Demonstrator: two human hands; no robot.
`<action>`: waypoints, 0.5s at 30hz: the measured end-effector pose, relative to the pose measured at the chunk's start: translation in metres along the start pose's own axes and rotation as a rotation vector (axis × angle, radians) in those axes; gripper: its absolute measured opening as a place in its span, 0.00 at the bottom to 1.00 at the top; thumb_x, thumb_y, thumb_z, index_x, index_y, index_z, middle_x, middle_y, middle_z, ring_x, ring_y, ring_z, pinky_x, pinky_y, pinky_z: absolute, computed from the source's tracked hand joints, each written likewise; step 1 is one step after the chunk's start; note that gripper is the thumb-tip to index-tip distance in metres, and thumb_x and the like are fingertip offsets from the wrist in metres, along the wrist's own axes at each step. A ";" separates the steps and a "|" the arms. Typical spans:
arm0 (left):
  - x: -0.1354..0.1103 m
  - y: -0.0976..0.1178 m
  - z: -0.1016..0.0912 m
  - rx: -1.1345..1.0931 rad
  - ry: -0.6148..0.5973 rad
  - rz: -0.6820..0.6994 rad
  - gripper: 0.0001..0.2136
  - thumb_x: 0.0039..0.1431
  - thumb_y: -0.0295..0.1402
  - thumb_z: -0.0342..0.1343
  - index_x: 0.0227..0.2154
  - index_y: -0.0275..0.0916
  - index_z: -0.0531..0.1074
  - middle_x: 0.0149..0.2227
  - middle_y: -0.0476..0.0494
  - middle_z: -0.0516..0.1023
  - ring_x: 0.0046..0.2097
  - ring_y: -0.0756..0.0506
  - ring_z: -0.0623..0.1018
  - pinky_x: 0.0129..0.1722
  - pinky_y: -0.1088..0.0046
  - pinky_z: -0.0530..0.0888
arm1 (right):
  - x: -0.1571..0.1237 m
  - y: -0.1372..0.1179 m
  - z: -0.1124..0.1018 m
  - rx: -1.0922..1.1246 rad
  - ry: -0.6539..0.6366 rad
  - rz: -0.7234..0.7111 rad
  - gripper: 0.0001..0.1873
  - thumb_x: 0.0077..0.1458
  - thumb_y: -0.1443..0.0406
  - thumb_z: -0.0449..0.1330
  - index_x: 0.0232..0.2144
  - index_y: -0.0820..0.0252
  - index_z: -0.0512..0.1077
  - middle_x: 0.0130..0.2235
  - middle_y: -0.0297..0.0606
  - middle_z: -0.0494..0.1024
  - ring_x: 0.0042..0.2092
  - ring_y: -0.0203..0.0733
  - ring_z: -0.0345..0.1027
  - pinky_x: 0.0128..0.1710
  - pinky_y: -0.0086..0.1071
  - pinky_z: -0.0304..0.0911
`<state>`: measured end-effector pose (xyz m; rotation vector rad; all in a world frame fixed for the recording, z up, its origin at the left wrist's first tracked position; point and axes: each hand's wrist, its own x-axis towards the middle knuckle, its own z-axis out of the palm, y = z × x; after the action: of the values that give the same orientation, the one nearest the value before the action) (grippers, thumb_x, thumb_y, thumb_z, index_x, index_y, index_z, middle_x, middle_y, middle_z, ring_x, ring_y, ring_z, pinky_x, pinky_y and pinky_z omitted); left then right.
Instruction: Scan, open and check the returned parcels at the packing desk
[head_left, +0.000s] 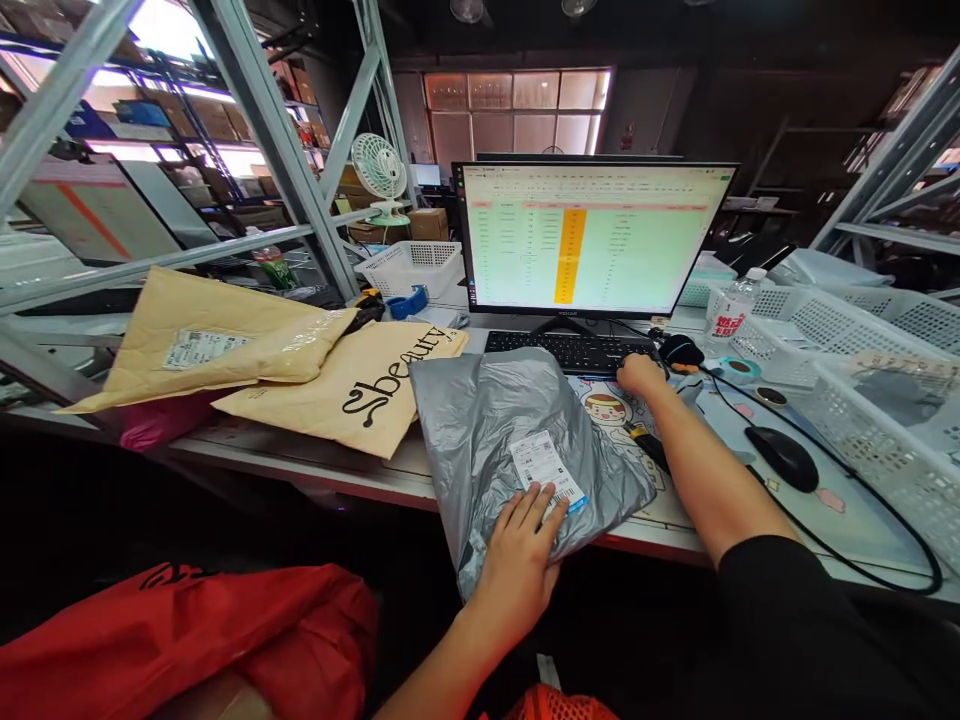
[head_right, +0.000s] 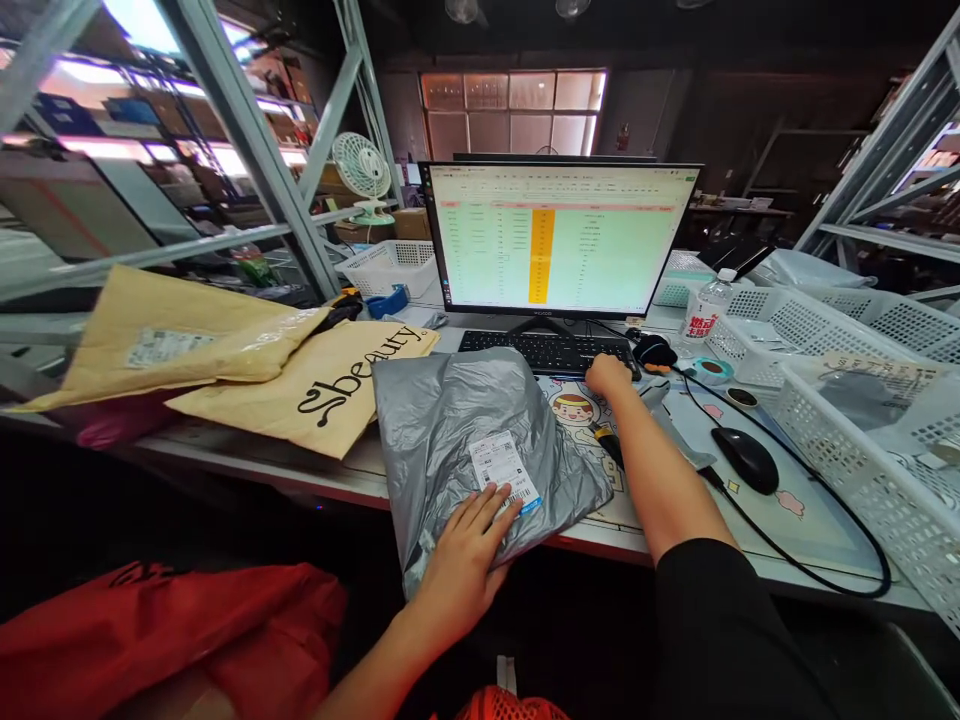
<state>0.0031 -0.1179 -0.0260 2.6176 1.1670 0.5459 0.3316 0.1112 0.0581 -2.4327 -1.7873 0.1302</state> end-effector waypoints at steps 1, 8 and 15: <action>0.000 0.000 0.000 -0.001 -0.002 -0.001 0.39 0.56 0.22 0.56 0.71 0.44 0.59 0.75 0.42 0.58 0.75 0.35 0.59 0.72 0.44 0.63 | 0.005 -0.002 0.001 -0.016 -0.013 0.029 0.23 0.67 0.55 0.63 0.56 0.65 0.73 0.56 0.50 0.77 0.54 0.49 0.74 0.54 0.48 0.72; 0.003 0.006 -0.007 -0.010 -0.059 -0.030 0.40 0.53 0.16 0.52 0.71 0.39 0.61 0.74 0.41 0.60 0.74 0.35 0.61 0.73 0.48 0.63 | 0.011 -0.011 0.000 -0.056 -0.068 -0.020 0.26 0.64 0.61 0.59 0.59 0.74 0.74 0.56 0.63 0.78 0.57 0.56 0.75 0.56 0.40 0.68; 0.013 -0.017 -0.081 -0.272 0.184 -0.286 0.22 0.63 0.22 0.50 0.56 0.40 0.77 0.53 0.40 0.84 0.54 0.37 0.82 0.60 0.56 0.76 | -0.096 0.031 -0.004 -0.081 -0.070 -0.189 0.31 0.66 0.53 0.55 0.66 0.60 0.70 0.58 0.53 0.79 0.57 0.58 0.75 0.56 0.44 0.68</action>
<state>-0.0344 -0.0930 0.0451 2.1642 1.3823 0.8313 0.3328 0.0100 0.0577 -2.3220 -2.0801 0.1293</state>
